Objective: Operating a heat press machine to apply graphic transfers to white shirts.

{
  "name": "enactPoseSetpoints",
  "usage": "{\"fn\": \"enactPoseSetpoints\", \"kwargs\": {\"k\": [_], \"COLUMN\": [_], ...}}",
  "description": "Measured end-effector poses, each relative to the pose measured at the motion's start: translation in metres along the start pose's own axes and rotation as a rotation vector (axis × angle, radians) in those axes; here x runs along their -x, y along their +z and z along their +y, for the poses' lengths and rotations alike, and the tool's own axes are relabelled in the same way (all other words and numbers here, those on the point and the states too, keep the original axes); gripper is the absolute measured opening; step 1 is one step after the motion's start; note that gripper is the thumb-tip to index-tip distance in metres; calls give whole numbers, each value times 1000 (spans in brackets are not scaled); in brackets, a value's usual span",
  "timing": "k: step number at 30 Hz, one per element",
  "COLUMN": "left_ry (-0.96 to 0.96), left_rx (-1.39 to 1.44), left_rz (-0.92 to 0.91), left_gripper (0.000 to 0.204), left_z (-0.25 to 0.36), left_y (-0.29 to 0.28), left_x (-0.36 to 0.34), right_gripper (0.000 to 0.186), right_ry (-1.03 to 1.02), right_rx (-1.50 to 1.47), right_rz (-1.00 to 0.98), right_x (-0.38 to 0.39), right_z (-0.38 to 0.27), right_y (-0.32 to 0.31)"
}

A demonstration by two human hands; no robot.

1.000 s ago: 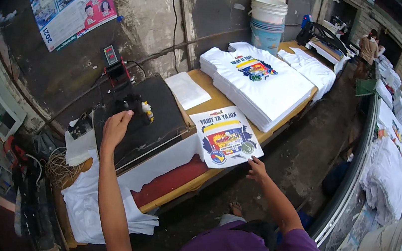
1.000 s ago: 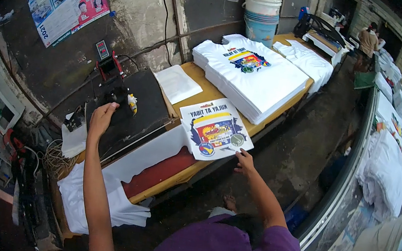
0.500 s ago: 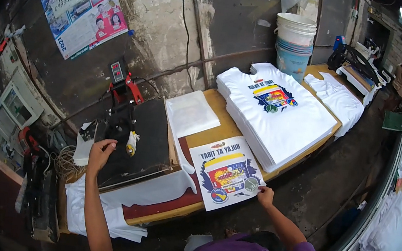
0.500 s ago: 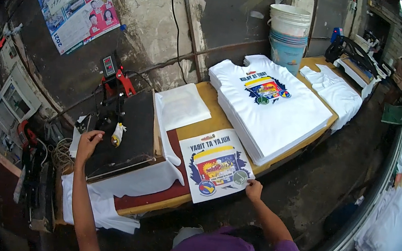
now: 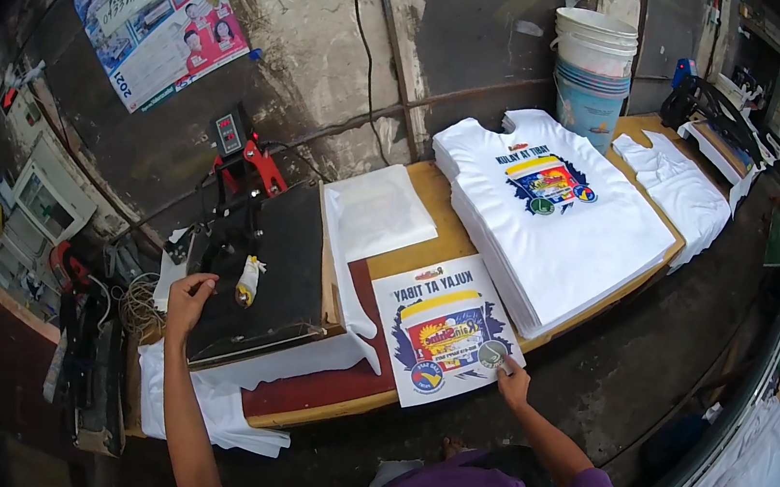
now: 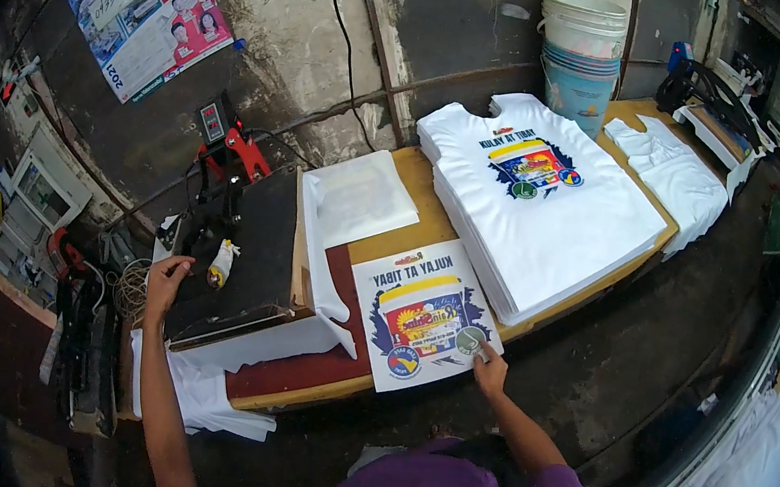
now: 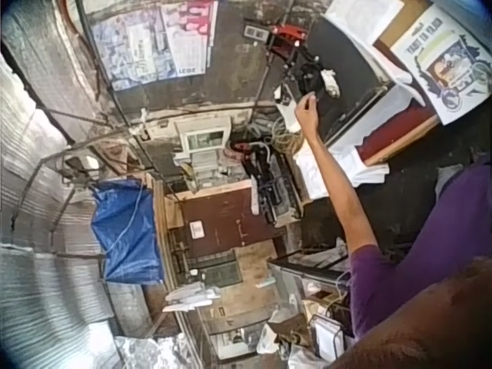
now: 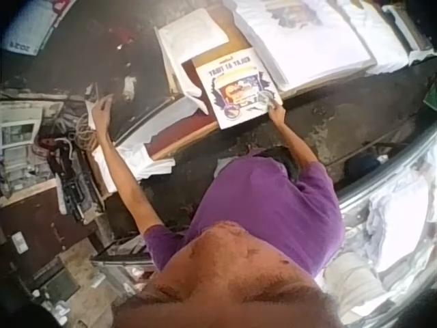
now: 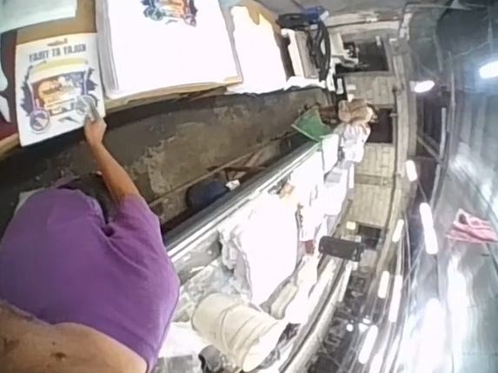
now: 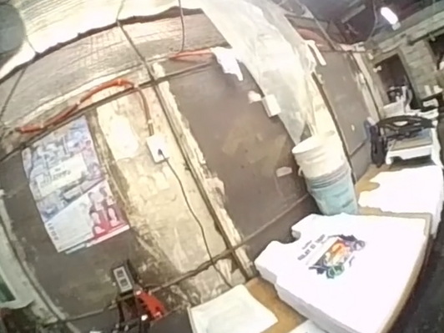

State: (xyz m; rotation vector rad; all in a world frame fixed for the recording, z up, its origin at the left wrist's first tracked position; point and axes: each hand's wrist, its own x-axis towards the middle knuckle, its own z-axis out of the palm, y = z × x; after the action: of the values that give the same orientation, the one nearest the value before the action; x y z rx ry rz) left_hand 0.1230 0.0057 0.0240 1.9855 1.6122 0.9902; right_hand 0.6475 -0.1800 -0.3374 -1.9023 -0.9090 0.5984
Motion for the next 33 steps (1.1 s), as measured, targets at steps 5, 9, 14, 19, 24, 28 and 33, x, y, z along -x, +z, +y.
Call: {"fn": "enactPoseSetpoints", "kwargs": {"k": [5,9,14,19,24,28,33], "left_ry": [-32,-32,-34,-35,-31,-28,-66], "left_rx": [34,25,52,51,-11,18,24], "left_rz": [20,11,33,32,44,45,74], "left_gripper": [18,16,16,16,16,18,19], "left_z": [-7,-7,-13,-14,-9,-13,-20], "left_y": [-3,-1,-2,-2,-2,0,-6], "left_x": [3,0,0,0,1,-2,2], "right_gripper": [33,27,28,30,29,27,37], "right_ry": [231,636,700,684,564,448,410], "right_rx": [-10,-651,-715,-817,-751,-642,-423], "right_rz": [-206,-84,-187,-243,-278,-297,-393], "right_x": [-5,-23,-20,-17,-17,-29,-28], "right_z": [-3,8,22,13,10,6,-34], "right_y": [4,-9,-19,-8,3,19,9]}}
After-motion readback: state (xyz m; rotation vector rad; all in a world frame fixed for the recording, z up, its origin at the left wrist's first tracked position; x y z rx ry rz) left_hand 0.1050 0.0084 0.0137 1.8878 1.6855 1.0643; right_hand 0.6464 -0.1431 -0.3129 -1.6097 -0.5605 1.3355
